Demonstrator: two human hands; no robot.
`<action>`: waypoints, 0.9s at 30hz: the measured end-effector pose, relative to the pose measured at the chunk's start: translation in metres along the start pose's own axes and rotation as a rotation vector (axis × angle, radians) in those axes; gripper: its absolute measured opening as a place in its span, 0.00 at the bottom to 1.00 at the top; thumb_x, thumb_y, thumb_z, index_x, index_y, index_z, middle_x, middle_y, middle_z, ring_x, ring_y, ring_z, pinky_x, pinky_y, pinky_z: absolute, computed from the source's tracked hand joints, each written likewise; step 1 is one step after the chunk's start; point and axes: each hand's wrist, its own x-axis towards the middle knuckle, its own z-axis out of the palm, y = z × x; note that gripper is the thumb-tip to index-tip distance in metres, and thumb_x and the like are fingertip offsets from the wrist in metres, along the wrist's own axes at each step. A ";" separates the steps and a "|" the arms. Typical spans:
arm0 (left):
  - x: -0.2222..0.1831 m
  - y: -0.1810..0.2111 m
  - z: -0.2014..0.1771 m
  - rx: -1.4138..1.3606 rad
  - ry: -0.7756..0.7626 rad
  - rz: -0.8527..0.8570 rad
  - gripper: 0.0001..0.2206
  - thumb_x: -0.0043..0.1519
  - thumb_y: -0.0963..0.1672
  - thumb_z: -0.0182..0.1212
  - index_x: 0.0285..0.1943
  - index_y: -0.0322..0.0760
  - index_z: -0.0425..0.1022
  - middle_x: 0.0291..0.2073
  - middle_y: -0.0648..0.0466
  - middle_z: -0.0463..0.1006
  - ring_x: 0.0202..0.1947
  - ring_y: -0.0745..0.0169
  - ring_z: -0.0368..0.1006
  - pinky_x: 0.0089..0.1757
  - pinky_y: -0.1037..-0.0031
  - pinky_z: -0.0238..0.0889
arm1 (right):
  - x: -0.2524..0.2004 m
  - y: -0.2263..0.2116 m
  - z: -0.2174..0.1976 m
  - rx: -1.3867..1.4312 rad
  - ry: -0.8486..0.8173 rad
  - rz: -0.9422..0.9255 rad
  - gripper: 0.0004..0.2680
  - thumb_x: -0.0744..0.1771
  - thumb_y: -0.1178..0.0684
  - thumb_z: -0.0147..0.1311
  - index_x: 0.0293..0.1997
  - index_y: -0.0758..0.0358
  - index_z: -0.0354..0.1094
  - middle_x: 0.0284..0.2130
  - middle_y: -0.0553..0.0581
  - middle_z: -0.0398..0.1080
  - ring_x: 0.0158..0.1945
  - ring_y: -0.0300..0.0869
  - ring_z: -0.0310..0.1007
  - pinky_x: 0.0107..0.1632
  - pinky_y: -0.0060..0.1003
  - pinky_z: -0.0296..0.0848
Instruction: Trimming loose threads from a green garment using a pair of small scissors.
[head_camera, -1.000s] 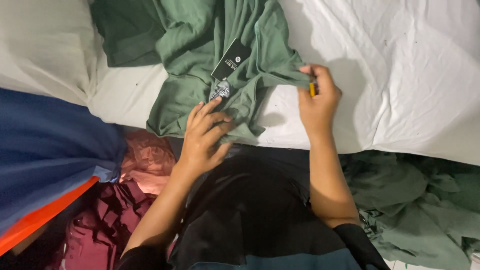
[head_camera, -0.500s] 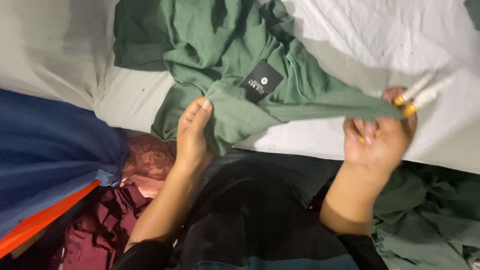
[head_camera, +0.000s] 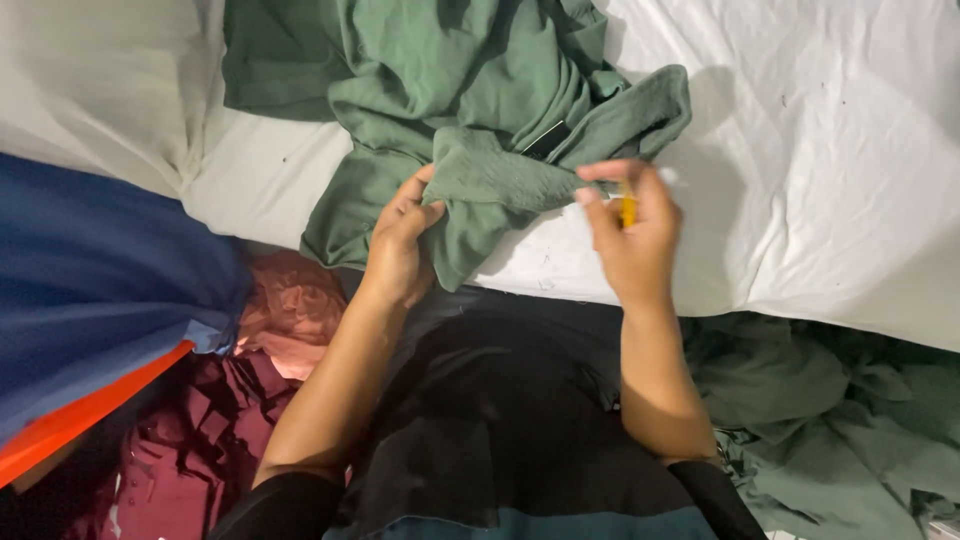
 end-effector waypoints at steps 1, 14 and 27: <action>0.001 -0.004 -0.004 -0.001 0.001 0.000 0.22 0.62 0.38 0.52 0.67 0.24 0.65 0.44 0.38 0.80 0.42 0.52 0.81 0.45 0.64 0.76 | 0.002 -0.001 0.003 -0.001 -0.002 0.001 0.07 0.67 0.67 0.60 0.48 0.65 0.70 0.34 0.58 0.78 0.13 0.34 0.64 0.16 0.25 0.60; 0.001 -0.020 -0.019 0.004 -0.144 0.021 0.21 0.66 0.37 0.50 0.71 0.25 0.62 0.50 0.34 0.79 0.48 0.47 0.80 0.49 0.58 0.75 | 0.003 -0.002 0.014 -0.393 0.099 -0.341 0.04 0.66 0.64 0.65 0.39 0.65 0.73 0.35 0.56 0.72 0.38 0.50 0.75 0.42 0.38 0.74; -0.017 0.023 0.002 0.466 -0.296 0.194 0.29 0.71 0.38 0.49 0.83 0.43 0.47 0.77 0.50 0.53 0.75 0.62 0.41 0.72 0.58 0.36 | -0.010 -0.008 0.065 -0.519 -0.167 -0.687 0.04 0.68 0.59 0.53 0.41 0.56 0.74 0.33 0.46 0.70 0.28 0.41 0.75 0.36 0.34 0.77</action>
